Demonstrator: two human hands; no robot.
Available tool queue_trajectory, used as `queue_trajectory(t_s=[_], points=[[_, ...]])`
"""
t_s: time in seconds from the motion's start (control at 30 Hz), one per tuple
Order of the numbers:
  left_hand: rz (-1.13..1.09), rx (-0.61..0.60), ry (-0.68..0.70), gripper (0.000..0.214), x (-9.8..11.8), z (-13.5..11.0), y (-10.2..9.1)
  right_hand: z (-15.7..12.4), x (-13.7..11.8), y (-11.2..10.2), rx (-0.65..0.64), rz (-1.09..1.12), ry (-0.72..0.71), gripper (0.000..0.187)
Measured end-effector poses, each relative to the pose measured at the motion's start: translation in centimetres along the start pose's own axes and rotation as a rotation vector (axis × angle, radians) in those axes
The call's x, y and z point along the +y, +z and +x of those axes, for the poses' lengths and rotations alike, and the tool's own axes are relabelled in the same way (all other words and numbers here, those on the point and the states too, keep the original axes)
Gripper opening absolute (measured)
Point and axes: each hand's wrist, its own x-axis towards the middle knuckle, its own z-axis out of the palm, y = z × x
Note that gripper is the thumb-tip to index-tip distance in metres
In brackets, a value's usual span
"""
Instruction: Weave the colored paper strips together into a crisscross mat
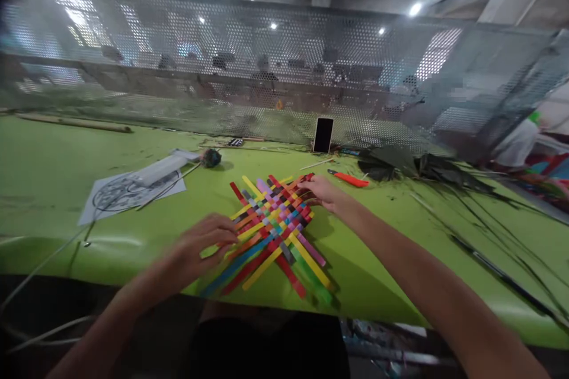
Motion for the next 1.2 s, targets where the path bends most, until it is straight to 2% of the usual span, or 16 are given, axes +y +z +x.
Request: queue_trajectory(t_s=[0.17, 0.33, 0.53, 0.63, 0.87, 1.07, 1.2], points=[[0.097, -0.288, 0.031, 0.019, -2.7, 3.4, 1.2, 0.5, 0.7, -0.4, 0.000, -0.074, 0.036, 0.015], [0.200, -0.462, 0.130, 0.020, -4.0, 6.1, 2.0, 1.1, 0.9, 0.6, 0.020, -0.187, 0.029, 0.017], [0.396, -0.540, 0.255, 0.019, -3.6, 6.4, 3.1, 2.0, 0.6, 1.4, -0.021, -0.275, 0.001, 0.022], [0.473, -0.500, 0.317, 0.022, -3.7, 6.1, 3.6, 2.4, 0.8, 1.4, -0.037, -0.311, -0.015, 0.022], [0.474, -0.440, 0.412, 0.024, -4.1, 6.0, 4.3, 3.0, 1.4, 1.6, -0.014, -0.461, -0.064, 0.024], [0.504, -0.488, 0.336, 0.016, -2.1, 7.0, 5.0, 3.1, 0.5, 1.3, 0.020, -0.765, -0.179, 0.017], [0.528, -0.553, 0.397, 0.013, -0.7, 8.8, 5.9, 2.9, 0.1, 1.7, 0.097, -0.955, -0.252, 0.013]])
